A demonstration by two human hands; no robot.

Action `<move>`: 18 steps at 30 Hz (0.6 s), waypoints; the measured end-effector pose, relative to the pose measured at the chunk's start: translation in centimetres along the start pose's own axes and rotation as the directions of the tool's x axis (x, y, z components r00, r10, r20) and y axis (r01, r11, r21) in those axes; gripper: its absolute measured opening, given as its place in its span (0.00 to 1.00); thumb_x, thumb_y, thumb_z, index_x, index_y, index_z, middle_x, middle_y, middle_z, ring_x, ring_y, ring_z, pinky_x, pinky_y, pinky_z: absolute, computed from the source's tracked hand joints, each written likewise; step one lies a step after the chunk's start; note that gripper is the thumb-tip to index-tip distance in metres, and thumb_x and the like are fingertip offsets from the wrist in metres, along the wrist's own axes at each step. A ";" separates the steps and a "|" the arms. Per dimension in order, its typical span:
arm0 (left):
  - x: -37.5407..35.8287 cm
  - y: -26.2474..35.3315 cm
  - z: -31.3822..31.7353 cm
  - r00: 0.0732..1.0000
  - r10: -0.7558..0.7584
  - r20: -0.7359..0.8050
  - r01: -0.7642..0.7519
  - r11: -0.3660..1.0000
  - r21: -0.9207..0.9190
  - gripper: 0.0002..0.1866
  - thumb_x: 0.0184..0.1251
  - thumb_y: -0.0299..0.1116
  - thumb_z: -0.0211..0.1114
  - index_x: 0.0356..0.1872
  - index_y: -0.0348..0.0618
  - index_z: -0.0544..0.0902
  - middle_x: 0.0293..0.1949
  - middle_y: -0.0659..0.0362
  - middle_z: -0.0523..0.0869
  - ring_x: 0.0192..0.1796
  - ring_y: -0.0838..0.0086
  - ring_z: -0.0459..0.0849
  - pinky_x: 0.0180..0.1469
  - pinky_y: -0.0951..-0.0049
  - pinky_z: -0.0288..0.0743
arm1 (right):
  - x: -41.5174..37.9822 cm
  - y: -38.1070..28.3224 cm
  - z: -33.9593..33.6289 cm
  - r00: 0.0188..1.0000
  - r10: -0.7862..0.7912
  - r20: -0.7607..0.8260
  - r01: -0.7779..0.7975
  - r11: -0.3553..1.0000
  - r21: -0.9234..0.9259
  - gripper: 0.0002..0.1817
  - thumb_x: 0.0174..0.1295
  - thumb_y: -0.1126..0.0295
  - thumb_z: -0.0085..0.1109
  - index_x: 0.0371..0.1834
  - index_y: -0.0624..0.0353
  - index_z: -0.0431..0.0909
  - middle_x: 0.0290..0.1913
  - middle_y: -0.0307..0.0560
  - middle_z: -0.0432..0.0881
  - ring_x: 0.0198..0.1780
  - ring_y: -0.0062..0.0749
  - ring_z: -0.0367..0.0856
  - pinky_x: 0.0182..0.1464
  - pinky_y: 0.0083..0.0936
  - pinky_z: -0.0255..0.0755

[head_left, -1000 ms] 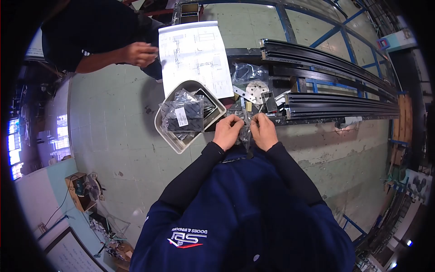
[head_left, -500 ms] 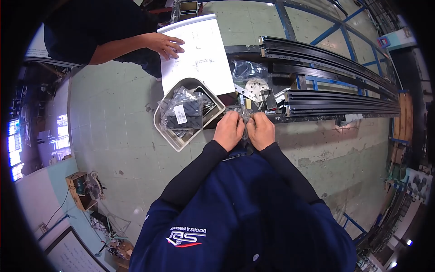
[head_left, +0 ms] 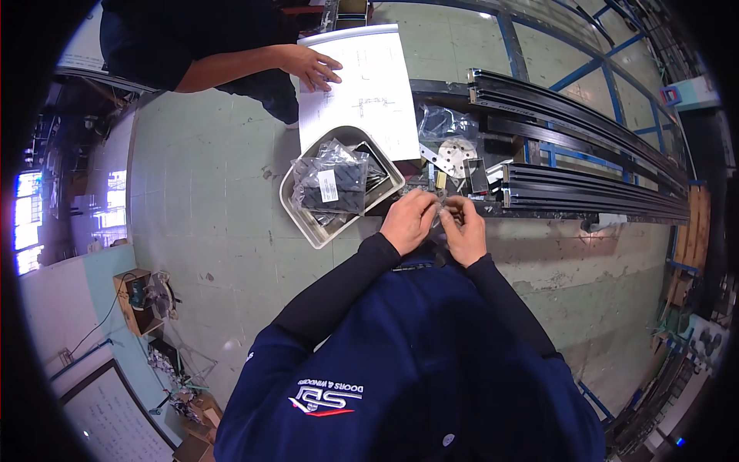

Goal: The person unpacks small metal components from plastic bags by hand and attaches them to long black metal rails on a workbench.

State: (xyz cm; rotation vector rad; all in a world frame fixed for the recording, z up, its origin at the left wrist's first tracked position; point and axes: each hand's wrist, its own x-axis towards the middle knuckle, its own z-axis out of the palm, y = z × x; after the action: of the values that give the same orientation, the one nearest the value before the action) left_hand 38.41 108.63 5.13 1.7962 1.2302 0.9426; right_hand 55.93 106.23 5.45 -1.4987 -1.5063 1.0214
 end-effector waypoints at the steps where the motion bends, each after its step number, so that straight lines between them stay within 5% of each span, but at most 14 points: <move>1: 0.0 0.0 0.0 1.000 -0.001 0.001 0.001 1.000 -0.004 0.09 0.72 0.27 0.64 0.49 0.36 0.84 0.40 0.47 0.85 0.44 0.49 0.86 0.48 0.57 0.80 | 0.1 -0.7 0.0 0.999 0.049 -0.006 -0.049 0.997 0.051 0.09 0.72 0.70 0.63 0.46 0.66 0.81 0.41 0.51 0.87 0.43 0.33 0.87 0.49 0.29 0.79; 4: -0.2 -0.4 0.2 1.000 0.002 0.013 -0.002 1.000 -0.011 0.07 0.73 0.27 0.63 0.45 0.35 0.83 0.40 0.47 0.83 0.44 0.48 0.85 0.47 0.56 0.79 | 0.6 -1.1 -0.8 0.998 -0.005 0.064 0.014 0.991 -0.131 0.09 0.71 0.71 0.64 0.49 0.65 0.82 0.41 0.53 0.87 0.42 0.38 0.88 0.47 0.30 0.80; 8: 0.1 0.0 0.2 1.000 0.018 0.016 -0.018 0.999 0.030 0.06 0.74 0.29 0.63 0.41 0.35 0.80 0.38 0.46 0.81 0.43 0.46 0.83 0.45 0.53 0.77 | 0.9 -0.4 0.1 0.985 -0.175 0.008 0.166 0.917 -0.364 0.06 0.69 0.71 0.61 0.44 0.61 0.79 0.40 0.57 0.83 0.43 0.60 0.84 0.45 0.47 0.78; 18: -0.9 -0.7 1.8 0.994 -0.099 -0.048 0.107 0.971 0.216 0.08 0.70 0.30 0.64 0.37 0.36 0.76 0.34 0.44 0.82 0.39 0.44 0.84 0.42 0.49 0.78 | 0.4 0.1 1.1 0.968 -0.252 0.021 0.210 0.754 -0.623 0.08 0.64 0.69 0.62 0.35 0.58 0.72 0.34 0.50 0.79 0.38 0.51 0.83 0.41 0.47 0.76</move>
State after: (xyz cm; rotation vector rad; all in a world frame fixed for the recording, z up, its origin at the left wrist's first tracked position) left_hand 39.47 107.61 3.61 1.8691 1.4840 0.8105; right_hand 54.96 106.59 4.93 -1.6908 -2.0445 0.3147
